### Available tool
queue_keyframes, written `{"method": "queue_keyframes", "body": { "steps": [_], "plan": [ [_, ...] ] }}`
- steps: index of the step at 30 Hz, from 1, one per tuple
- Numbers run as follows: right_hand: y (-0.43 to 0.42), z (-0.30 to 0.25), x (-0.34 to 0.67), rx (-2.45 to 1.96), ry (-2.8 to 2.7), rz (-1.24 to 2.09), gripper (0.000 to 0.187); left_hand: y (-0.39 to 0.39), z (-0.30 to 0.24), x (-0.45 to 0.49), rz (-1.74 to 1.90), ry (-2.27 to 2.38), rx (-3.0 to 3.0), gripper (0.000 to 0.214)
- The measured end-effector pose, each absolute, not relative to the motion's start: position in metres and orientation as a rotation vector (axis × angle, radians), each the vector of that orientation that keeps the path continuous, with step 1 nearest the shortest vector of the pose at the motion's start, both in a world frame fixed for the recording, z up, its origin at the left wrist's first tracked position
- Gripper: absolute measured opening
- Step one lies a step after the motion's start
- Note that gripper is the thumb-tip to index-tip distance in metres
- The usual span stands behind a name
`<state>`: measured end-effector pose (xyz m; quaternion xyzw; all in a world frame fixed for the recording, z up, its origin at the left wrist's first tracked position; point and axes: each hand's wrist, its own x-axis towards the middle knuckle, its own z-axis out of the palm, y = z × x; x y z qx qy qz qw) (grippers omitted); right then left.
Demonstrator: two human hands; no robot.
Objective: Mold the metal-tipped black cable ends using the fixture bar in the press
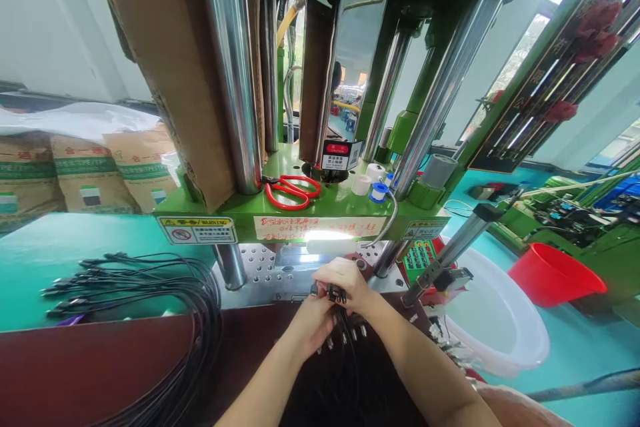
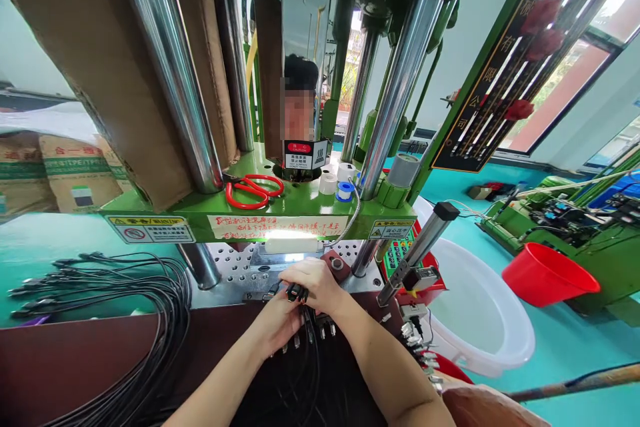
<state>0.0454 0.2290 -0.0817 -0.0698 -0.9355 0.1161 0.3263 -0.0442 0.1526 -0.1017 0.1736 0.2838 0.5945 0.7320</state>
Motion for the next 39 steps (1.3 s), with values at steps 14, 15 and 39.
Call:
{"method": "queue_keyframes", "body": {
  "steps": [14,15,39],
  "plan": [
    [0.164,-0.014,0.046,-0.125,-2.31,0.755,0.016,0.118,-0.06,-0.07,0.783,0.541,1.29,0.022],
    [0.156,-0.006,0.049,-0.151,-2.29,0.815,0.017,0.109,-0.049,-0.071,0.818,0.565,1.357,0.021],
    [0.18,-0.081,0.128,-0.924,-3.039,-0.154,0.038,0.078,-0.046,-0.277,1.194,2.038,1.027,0.03]
  ]
}}
